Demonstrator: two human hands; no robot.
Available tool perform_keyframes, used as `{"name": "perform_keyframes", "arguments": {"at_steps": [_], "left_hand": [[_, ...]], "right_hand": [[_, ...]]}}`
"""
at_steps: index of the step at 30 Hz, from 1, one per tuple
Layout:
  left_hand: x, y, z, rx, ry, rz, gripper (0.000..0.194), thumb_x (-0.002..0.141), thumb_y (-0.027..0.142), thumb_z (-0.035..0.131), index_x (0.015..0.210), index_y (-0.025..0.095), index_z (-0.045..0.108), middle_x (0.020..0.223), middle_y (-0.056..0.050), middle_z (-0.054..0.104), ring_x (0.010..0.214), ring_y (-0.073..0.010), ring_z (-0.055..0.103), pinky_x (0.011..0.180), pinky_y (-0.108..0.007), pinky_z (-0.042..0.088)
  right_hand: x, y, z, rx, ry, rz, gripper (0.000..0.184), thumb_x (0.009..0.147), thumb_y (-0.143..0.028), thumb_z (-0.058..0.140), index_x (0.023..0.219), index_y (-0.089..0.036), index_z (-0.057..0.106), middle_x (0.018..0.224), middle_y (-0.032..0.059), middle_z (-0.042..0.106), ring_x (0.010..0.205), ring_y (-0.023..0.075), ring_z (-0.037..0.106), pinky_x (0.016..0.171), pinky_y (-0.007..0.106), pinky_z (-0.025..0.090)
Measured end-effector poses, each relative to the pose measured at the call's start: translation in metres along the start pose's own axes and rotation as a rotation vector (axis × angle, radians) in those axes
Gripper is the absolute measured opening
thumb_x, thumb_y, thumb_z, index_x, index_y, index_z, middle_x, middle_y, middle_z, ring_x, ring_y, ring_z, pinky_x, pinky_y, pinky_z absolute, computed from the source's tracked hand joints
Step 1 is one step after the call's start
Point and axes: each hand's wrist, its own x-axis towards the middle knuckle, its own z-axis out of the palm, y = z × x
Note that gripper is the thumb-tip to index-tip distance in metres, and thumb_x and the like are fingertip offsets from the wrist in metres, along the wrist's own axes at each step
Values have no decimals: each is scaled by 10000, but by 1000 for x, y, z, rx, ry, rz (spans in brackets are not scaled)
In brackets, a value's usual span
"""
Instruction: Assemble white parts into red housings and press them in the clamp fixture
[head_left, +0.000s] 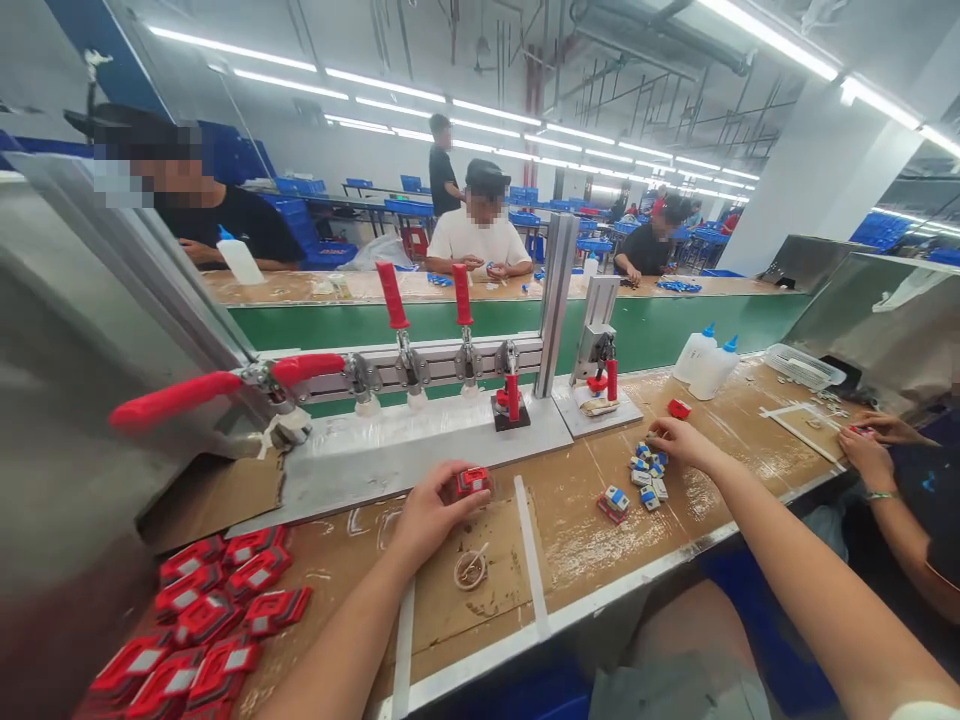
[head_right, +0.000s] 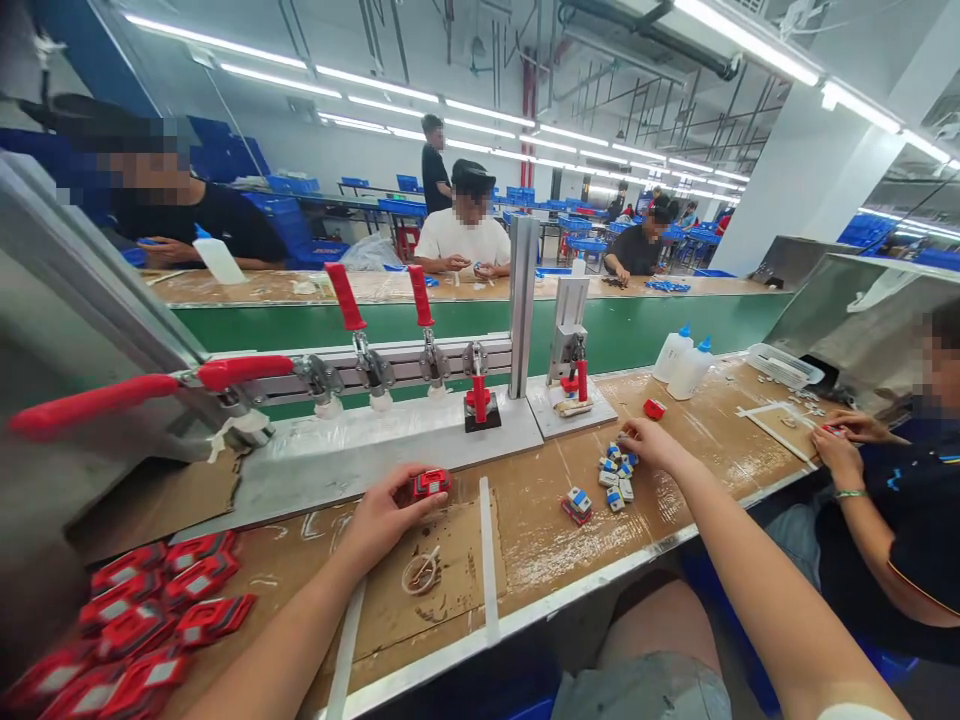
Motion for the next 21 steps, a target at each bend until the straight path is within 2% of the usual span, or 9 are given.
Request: {"name": "perform_keyframes", "arguments": {"at_steps": [2, 4, 6, 9, 12, 15, 18, 21], "left_hand": [[0, 0, 0, -126, -34, -13, 482, 733, 535, 785, 1085, 215, 705, 1063, -53, 744, 971, -255, 687, 903, -387, 556], [-1, -2, 1, -246, -73, -52, 514, 745, 500, 801, 1151, 218, 663, 1078, -59, 754, 1002, -257, 706, 934, -397, 559], [-1, -4, 3, -332, -77, -66, 516, 735, 450, 831, 1148, 218, 628, 1087, -61, 757, 1007, -247, 717, 946, -391, 558], [-2, -7, 6, -410, -61, -38, 458, 695, 385, 869, 1038, 200, 628, 1042, -61, 760, 986, -239, 720, 934, -378, 559], [-4, -7, 7, -481, -60, -23, 460, 648, 345, 902, 1012, 178, 674, 988, -61, 762, 945, -236, 719, 916, -375, 564], [-5, -4, 6, -584, -68, -25, 543, 602, 319, 936, 1073, 171, 711, 1026, -72, 767, 950, -238, 719, 925, -379, 567], [-6, -4, 5, -667, -92, -12, 601, 598, 301, 950, 1137, 173, 718, 1049, -76, 768, 969, -235, 720, 933, -375, 570], [-6, -6, 7, -718, -92, -15, 674, 588, 289, 963, 1196, 185, 690, 1075, -71, 756, 974, -231, 725, 926, -371, 577]], "right_hand": [[-5, -11, 8, 262, 29, -30, 348, 762, -431, 791, 988, -180, 705, 828, 48, 673, 741, 190, 617, 650, 300, 511], [-12, -29, 22, 723, -8, -42, 465, 765, -462, 828, 1147, -245, 675, 917, 30, 681, 801, 177, 645, 710, 295, 553], [-22, -54, 42, 1152, -127, -11, 482, 749, -405, 879, 1172, -290, 678, 955, 12, 688, 832, 154, 653, 751, 265, 566], [-36, -95, 79, 1390, -325, 34, 371, 803, -356, 862, 1138, -303, 712, 967, 4, 690, 805, 117, 630, 699, 195, 549], [-47, -128, 115, 1374, -427, 4, 384, 829, -373, 853, 1185, -305, 725, 982, 9, 694, 752, 97, 601, 654, 172, 522], [-53, -145, 143, 1228, -469, -59, 445, 830, -432, 847, 1230, -273, 733, 1022, 51, 715, 792, 126, 612, 699, 213, 524], [-58, -155, 161, 1035, -363, -187, 403, 826, -473, 835, 1168, -271, 768, 1080, 73, 718, 935, 195, 627, 795, 285, 528], [-63, -163, 170, 786, -218, -401, 323, 849, -469, 804, 1107, -276, 789, 1113, 69, 691, 1033, 243, 609, 883, 346, 507]]}}
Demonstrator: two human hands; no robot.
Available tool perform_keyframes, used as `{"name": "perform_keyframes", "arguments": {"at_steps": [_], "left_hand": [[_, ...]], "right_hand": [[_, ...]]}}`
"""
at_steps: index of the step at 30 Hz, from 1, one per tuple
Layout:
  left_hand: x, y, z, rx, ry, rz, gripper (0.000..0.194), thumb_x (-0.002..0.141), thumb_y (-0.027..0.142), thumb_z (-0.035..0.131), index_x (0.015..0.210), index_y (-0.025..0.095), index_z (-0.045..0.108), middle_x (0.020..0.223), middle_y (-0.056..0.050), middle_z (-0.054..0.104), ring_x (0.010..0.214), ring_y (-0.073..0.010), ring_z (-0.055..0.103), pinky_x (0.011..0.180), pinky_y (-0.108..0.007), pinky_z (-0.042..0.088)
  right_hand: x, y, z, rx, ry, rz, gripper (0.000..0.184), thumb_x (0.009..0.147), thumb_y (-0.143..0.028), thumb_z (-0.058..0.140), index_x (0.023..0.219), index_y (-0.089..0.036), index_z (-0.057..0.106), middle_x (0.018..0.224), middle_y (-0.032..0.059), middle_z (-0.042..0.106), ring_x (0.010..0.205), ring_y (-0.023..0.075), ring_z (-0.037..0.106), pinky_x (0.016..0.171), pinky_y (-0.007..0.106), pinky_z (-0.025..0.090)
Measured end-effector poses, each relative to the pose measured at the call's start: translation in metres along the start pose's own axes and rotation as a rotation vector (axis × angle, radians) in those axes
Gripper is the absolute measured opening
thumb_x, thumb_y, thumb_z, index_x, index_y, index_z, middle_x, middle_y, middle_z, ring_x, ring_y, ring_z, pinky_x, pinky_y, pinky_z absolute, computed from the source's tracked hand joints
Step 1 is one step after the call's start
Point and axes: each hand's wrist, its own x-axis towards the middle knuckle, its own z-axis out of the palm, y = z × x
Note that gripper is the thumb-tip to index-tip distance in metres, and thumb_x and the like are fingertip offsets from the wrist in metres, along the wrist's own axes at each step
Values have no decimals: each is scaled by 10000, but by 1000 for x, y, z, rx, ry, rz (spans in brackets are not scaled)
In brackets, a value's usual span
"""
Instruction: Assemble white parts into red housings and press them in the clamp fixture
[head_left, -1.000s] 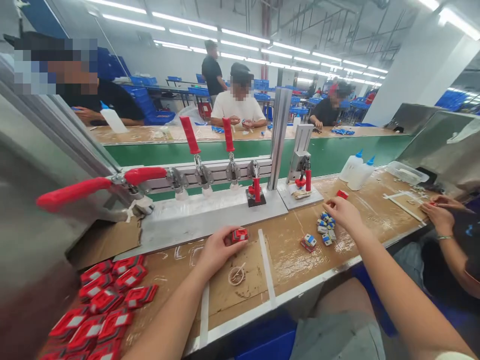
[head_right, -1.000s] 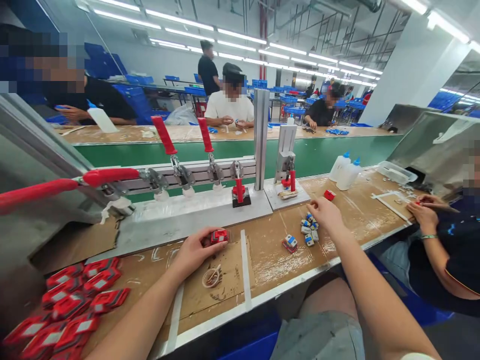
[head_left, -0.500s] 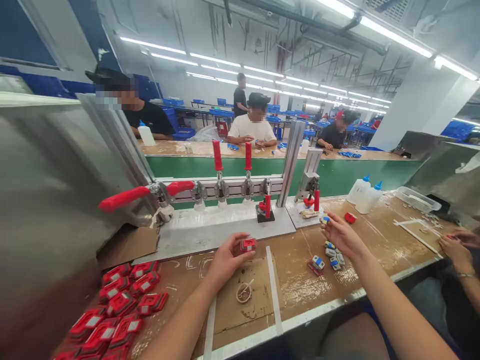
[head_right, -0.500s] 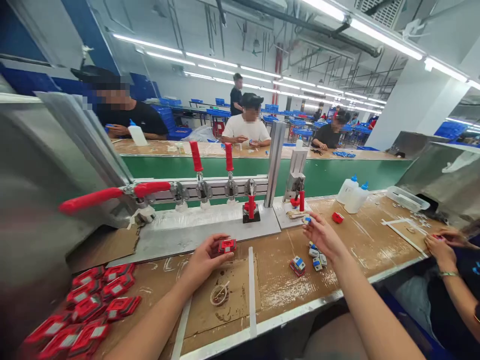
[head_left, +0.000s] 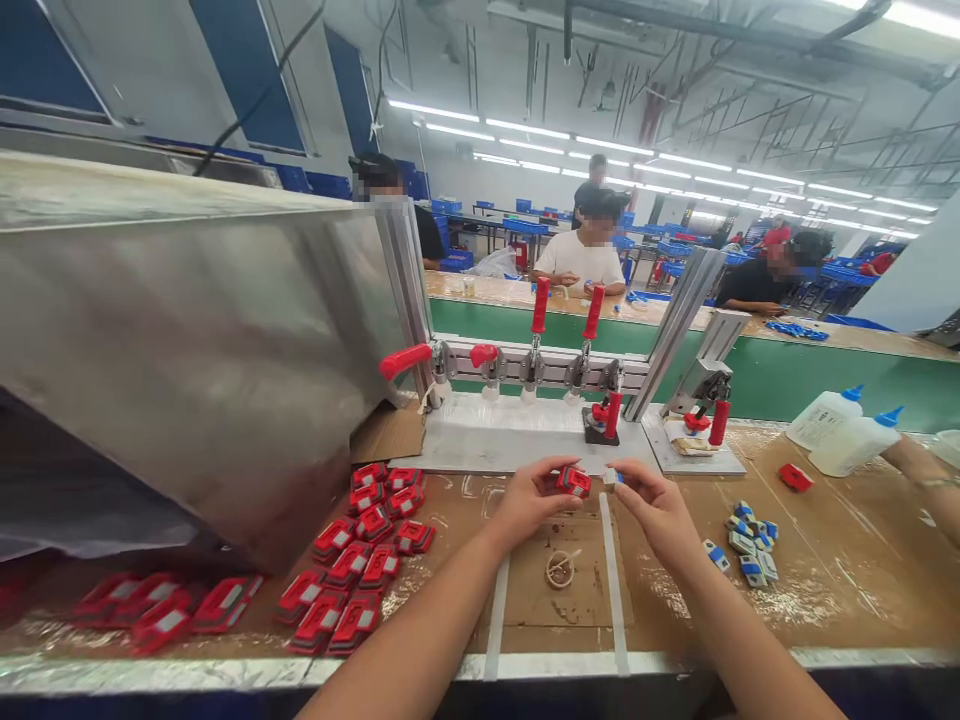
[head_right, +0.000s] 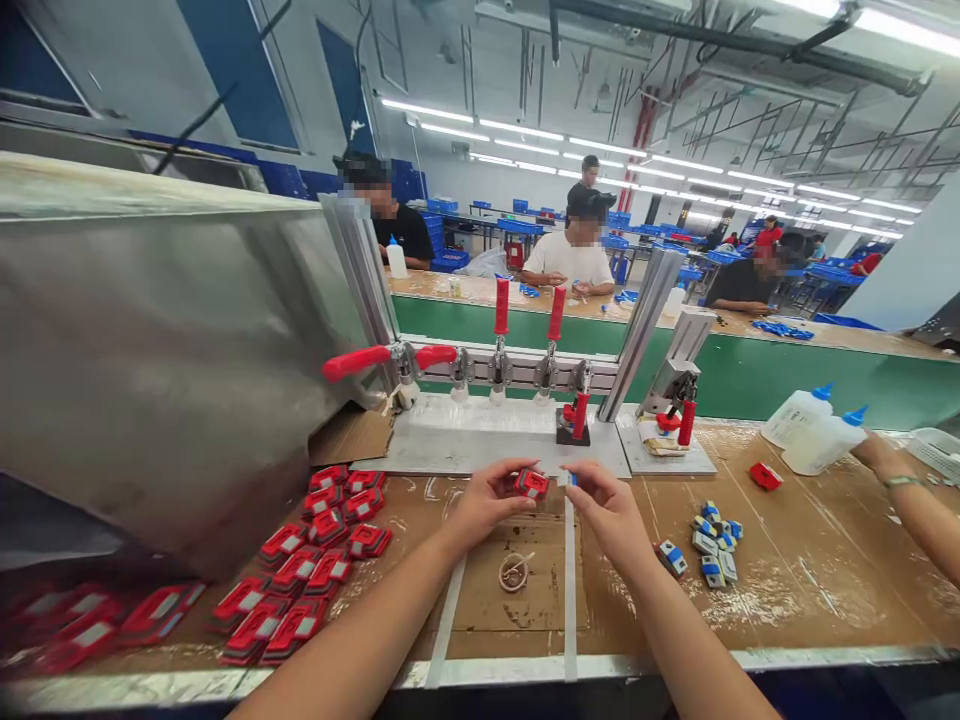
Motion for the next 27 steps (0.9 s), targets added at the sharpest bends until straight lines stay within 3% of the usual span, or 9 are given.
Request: {"name": "perform_keyframes", "arguments": {"at_steps": [7, 12, 15, 19, 22, 25, 27], "left_hand": [[0, -6, 2, 113, -30, 43, 554, 606, 316, 958, 1079, 159, 717, 1009, -67, 756, 954, -236, 719, 904, -371, 586], [-3, 2, 3, 298, 32, 119, 476, 650, 302, 931, 1070, 179, 745, 1023, -48, 756, 956, -228, 711, 899, -350, 579], [-5, 6, 2, 481, 89, 216, 395, 750, 296, 867, 1111, 204, 736, 1054, -42, 751, 974, -225, 704, 887, -349, 581], [-8, 9, 6, 953, 145, 420, 329, 890, 182, 704, 1217, 215, 684, 1152, -63, 737, 1050, -244, 684, 935, -404, 562], [-10, 16, 15, 1292, 79, 588, 398, 930, 112, 603, 1320, 187, 625, 1209, -105, 720, 1089, -269, 666, 942, -429, 554], [-8, 26, 26, 1380, 3, 682, 463, 951, 117, 564, 1411, 172, 553, 1244, -130, 706, 1116, -272, 660, 961, -429, 544], [-5, 32, 31, 1270, 5, 637, 461, 944, 144, 590, 1400, 204, 562, 1255, -106, 706, 1137, -259, 658, 972, -411, 540]], "right_hand": [[5, 1, 12, -382, -52, -202, 254, 944, -419, 703, 1149, -288, 776, 968, 51, 641, 906, 216, 604, 823, 340, 495], [9, 15, 17, -458, -43, -282, 252, 962, -406, 677, 1160, -284, 773, 902, 44, 632, 824, 206, 608, 745, 330, 508], [8, 28, 25, -458, 34, -299, 281, 985, -404, 631, 1199, -274, 758, 966, 65, 673, 900, 229, 643, 811, 358, 532], [8, 42, 41, -399, 84, -185, 391, 932, -424, 674, 1269, -233, 722, 1246, 114, 694, 1149, 296, 648, 1022, 446, 509], [10, 44, 50, -215, 101, -15, 495, 832, -444, 756, 1258, -194, 712, 1220, 119, 721, 1110, 318, 679, 1002, 477, 539], [13, 39, 53, 18, 126, 64, 482, 788, -467, 787, 1164, -173, 731, 1125, 114, 756, 1076, 324, 695, 962, 478, 565], [14, 35, 51, 121, 166, 70, 493, 753, -483, 823, 1125, -173, 727, 1137, 116, 756, 1093, 322, 692, 995, 482, 548]]}}
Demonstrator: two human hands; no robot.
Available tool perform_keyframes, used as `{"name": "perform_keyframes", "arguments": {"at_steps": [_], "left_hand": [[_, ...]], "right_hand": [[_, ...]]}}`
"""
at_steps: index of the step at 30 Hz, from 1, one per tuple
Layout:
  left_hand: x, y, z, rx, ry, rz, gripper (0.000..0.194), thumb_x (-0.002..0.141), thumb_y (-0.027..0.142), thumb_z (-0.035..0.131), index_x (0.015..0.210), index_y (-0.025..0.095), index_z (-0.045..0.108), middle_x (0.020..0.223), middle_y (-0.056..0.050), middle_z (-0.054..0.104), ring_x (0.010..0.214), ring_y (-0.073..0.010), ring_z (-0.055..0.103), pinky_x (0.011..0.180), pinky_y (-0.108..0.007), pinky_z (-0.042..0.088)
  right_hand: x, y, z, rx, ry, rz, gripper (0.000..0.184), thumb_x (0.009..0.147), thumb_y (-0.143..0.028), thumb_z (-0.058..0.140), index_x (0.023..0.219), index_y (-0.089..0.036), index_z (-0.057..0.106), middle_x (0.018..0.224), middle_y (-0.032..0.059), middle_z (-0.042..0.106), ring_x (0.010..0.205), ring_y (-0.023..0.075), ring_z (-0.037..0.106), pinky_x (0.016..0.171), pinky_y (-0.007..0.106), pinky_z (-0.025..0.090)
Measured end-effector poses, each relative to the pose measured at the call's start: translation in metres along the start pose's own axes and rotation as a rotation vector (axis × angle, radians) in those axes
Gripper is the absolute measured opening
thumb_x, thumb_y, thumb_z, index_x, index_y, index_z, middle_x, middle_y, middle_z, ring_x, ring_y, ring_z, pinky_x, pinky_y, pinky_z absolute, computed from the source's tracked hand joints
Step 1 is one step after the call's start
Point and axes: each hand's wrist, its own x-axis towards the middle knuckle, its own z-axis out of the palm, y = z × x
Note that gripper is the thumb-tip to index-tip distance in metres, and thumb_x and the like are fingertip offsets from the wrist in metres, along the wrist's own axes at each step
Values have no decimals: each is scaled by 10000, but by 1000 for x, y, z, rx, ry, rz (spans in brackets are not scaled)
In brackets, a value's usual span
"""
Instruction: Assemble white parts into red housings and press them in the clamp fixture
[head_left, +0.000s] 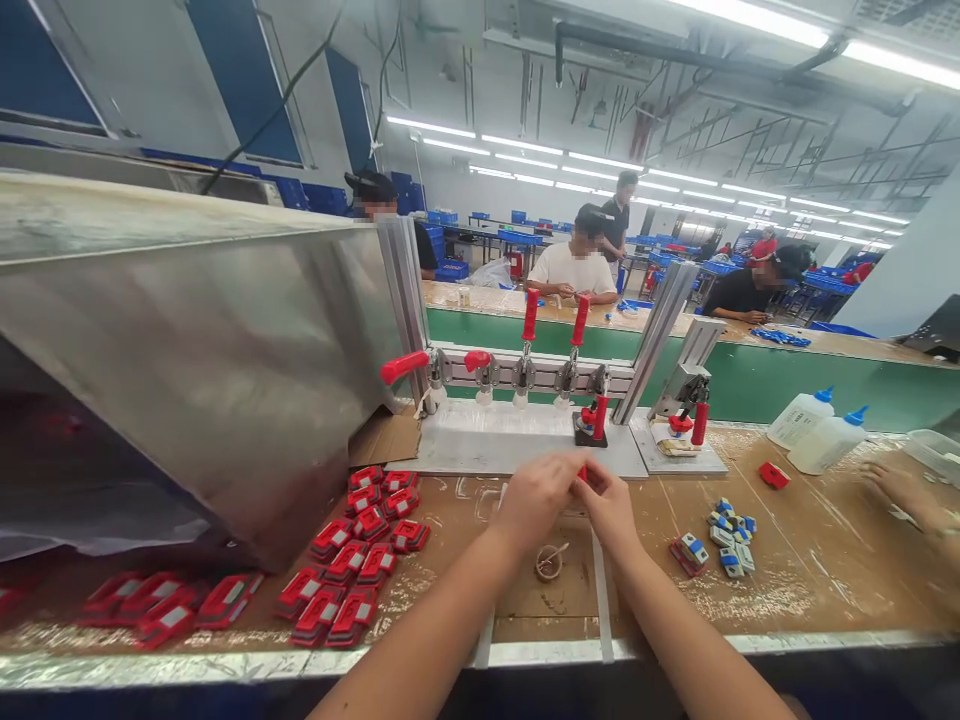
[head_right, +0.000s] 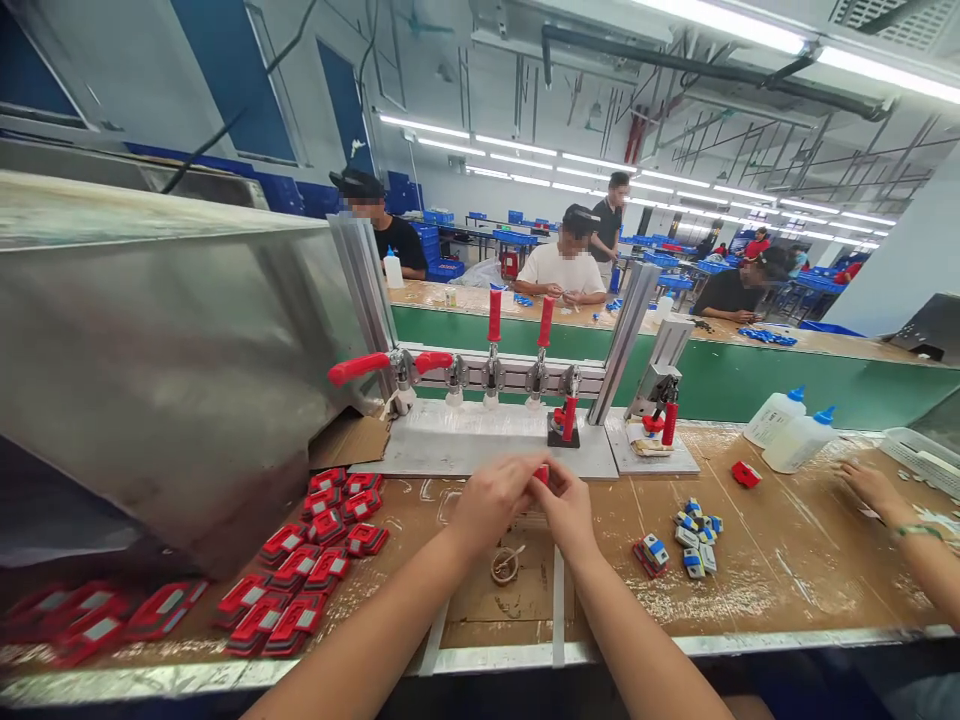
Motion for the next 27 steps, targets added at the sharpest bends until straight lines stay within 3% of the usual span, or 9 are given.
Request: {"name": "perform_keyframes", "arguments": {"at_steps": [4, 7, 9, 12, 15, 17, 22, 27], "left_hand": [[10, -3, 6, -349, -38, -206, 368, 895, 176, 642, 1252, 264, 671, 1228, -32, 730, 1109, -225, 680, 976, -351, 535], [16, -16, 18, -487, -82, -301, 358, 852, 206, 675, 1203, 271, 709, 1193, -22, 746, 1091, -236, 682, 986, -357, 520], [22, -30, 26, -521, -84, -352, 345, 819, 252, 715, 1163, 263, 727, 1165, -26, 753, 1075, -246, 679, 970, -360, 519], [39, -54, 31, -470, -95, -434, 335, 747, 287, 769, 1075, 226, 749, 1063, -43, 762, 989, -250, 679, 916, -355, 523], [59, -74, 31, -392, -171, -433, 320, 701, 247, 765, 1017, 199, 764, 969, -46, 754, 917, -241, 668, 871, -342, 520], [72, -80, 32, -366, -209, -406, 327, 656, 199, 769, 982, 187, 778, 1000, -62, 748, 923, -242, 666, 875, -337, 515], [96, -74, 53, -463, -317, -335, 411, 604, 259, 842, 1000, 157, 793, 1301, -120, 663, 898, -222, 680, 778, -297, 528], [104, -66, 77, -450, -360, -323, 440, 625, 401, 875, 990, 169, 790, 953, -42, 729, 807, -201, 661, 734, -281, 515]], "right_hand": [[0, -2, -9, 87, 35, 26, 634, 745, -548, 834, 1227, -195, 622, 1111, 121, 761, 1051, 301, 715, 959, 465, 558], [9, -2, -26, -57, -7, 26, 697, 802, -597, 771, 1317, -217, 494, 1053, 108, 764, 955, 278, 725, 867, 433, 561], [24, -5, -40, -288, 74, -50, 624, 827, -614, 730, 1256, -218, 510, 1068, 113, 744, 935, 273, 694, 832, 413, 533], [57, -16, -55, -514, 249, -166, 467, 858, -671, 623, 991, -227, 569, 995, 94, 697, 887, 259, 625, 784, 382, 485], [87, -29, -56, -464, 176, -124, 465, 846, -714, 550, 780, -257, 490, 736, 0, 606, 727, 223, 571, 690, 340, 450], [95, -38, -53, -406, 129, -109, 467, 858, -714, 511, 760, -262, 443, 642, -38, 546, 646, 201, 546, 637, 318, 428], [88, -59, -49, -142, 37, -114, 460, 864, -639, 585, 1073, -238, 501, 658, -42, 601, 579, 178, 542, 568, 285, 397], [83, -70, -49, -71, -37, -89, 528, 802, -631, 676, 1126, -227, 572, 719, -15, 626, 650, 182, 574, 580, 276, 417]]}}
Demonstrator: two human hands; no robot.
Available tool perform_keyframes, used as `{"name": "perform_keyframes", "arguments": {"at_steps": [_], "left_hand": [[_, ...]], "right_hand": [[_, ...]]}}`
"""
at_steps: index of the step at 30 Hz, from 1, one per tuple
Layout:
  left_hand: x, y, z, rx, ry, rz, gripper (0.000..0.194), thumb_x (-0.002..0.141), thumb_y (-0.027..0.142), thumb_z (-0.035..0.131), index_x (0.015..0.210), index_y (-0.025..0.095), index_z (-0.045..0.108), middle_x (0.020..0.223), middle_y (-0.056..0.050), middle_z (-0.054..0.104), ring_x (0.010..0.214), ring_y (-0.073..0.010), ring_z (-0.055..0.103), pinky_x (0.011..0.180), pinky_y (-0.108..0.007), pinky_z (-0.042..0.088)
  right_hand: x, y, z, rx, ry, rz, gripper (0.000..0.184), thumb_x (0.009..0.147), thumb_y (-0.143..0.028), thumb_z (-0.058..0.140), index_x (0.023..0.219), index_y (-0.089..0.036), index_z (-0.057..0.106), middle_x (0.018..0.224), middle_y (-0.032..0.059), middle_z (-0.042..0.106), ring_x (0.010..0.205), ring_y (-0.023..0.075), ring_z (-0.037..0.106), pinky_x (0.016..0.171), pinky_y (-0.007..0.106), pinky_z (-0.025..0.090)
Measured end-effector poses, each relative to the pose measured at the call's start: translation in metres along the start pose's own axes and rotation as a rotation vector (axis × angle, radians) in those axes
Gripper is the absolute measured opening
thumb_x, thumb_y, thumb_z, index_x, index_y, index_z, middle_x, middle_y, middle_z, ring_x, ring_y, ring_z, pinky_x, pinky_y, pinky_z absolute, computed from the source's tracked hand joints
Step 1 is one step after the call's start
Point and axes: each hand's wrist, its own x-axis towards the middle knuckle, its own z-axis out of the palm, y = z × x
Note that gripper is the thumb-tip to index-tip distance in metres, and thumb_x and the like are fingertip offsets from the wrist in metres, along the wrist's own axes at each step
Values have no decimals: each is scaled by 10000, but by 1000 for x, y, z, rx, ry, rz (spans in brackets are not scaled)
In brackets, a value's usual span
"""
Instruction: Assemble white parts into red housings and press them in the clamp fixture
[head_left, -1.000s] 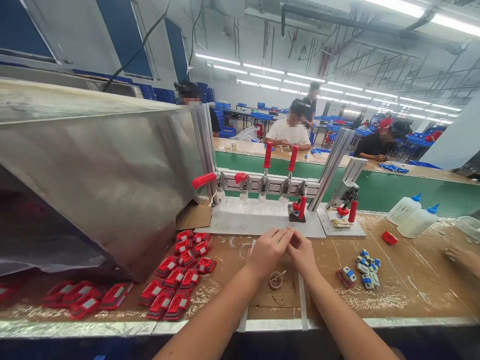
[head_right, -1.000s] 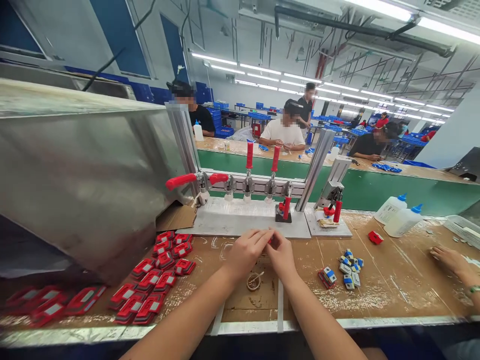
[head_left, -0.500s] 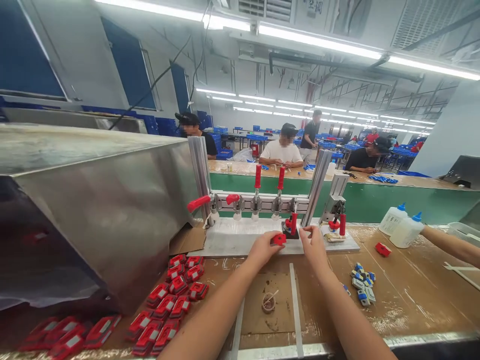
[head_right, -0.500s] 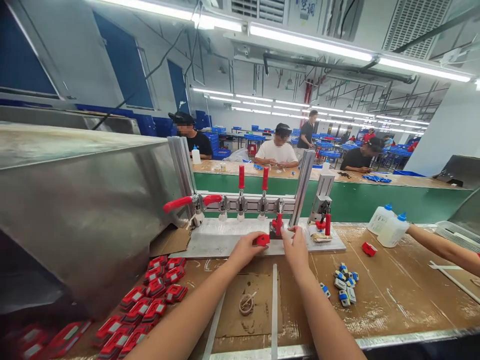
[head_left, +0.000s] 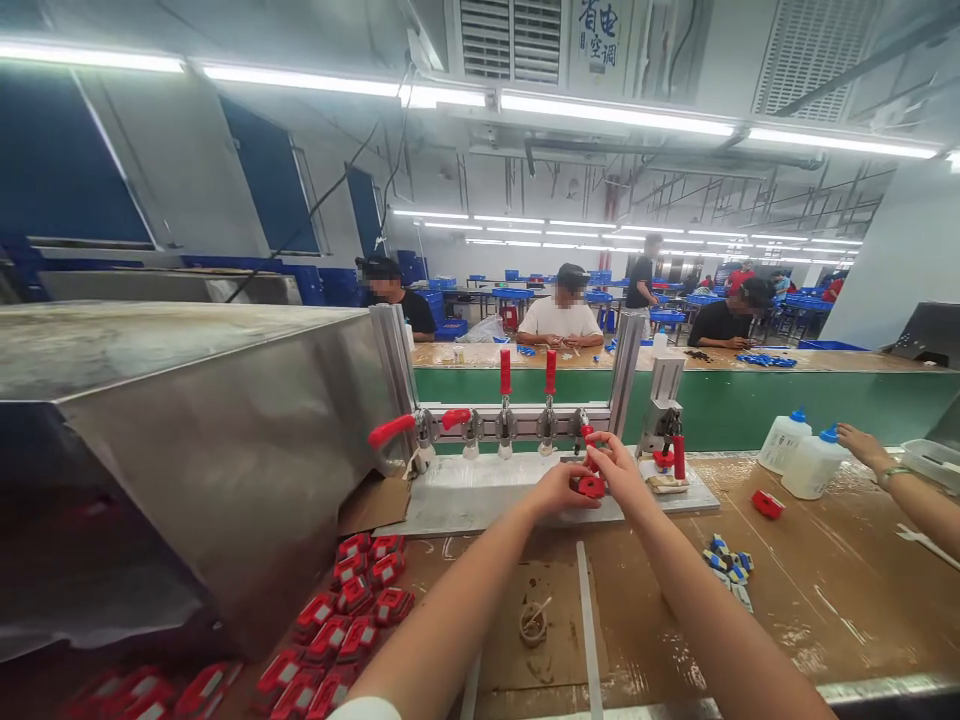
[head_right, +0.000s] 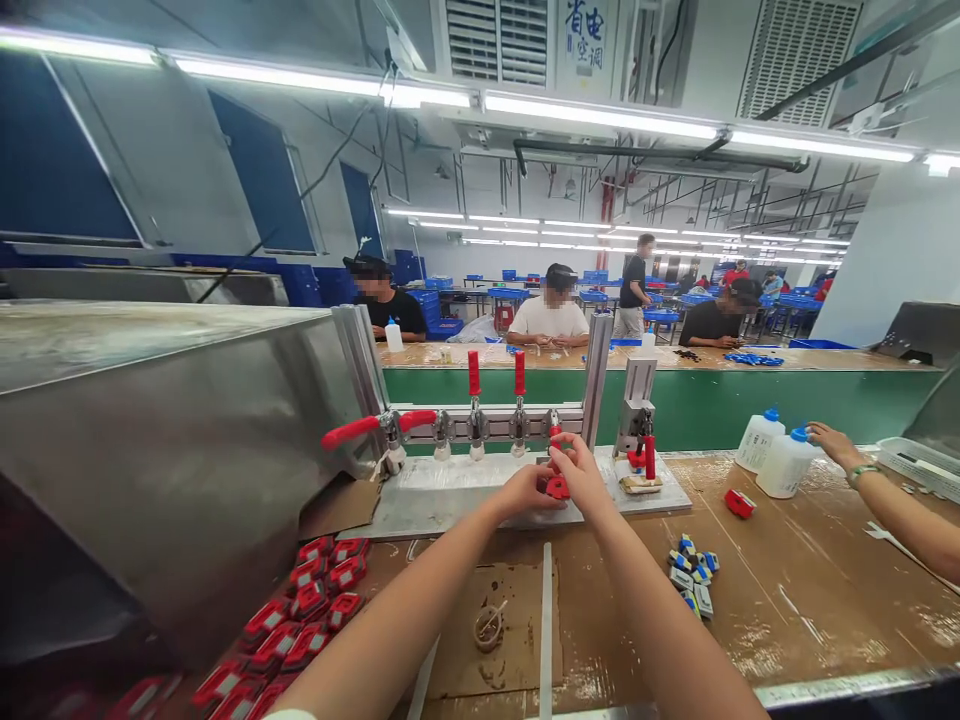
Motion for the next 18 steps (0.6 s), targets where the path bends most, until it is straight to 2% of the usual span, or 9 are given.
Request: {"name": "perform_keyframes", "arguments": {"at_steps": [4, 7, 9, 12, 18], "left_hand": [[8, -8, 4, 114, 176, -90, 467, 704, 373, 837, 1108, 160, 741, 1085, -102, 709, 952, -267, 647, 872, -366, 500], [15, -14, 6, 172, 241, -125, 425, 789, 376, 773, 1143, 150, 699, 1136, -138, 691, 1093, -326, 614, 967, -427, 460], [19, -18, 8, 191, 240, -122, 407, 832, 395, 734, 1154, 153, 673, 1167, -148, 675, 1137, -339, 597, 994, -440, 443], [22, -23, 8, 189, 188, -85, 413, 872, 430, 691, 1185, 166, 637, 1200, -140, 658, 1143, -316, 597, 994, -413, 449], [30, -32, 0, 164, 111, -37, 418, 910, 477, 620, 1173, 153, 626, 1175, -135, 663, 1082, -286, 623, 957, -381, 477]], "right_hand": [[0, -3, -1, -23, -27, -34, 541, 833, -637, 669, 1154, -204, 620, 744, -6, 619, 654, 162, 542, 588, 271, 402], [-2, -4, -3, -39, -43, -55, 560, 849, -650, 658, 1179, -199, 631, 746, -8, 607, 645, 155, 522, 574, 268, 385], [-3, -5, -4, -52, -46, -66, 568, 849, -666, 653, 1174, -200, 635, 719, -21, 578, 608, 144, 490, 553, 265, 373], [-2, -5, -7, -75, -73, -64, 553, 852, -669, 652, 1155, -207, 640, 661, -47, 512, 571, 136, 450, 531, 260, 368], [3, -13, -8, -97, -116, -51, 532, 872, -672, 624, 1138, -211, 649, 682, -36, 511, 581, 148, 484, 540, 281, 445]]}}
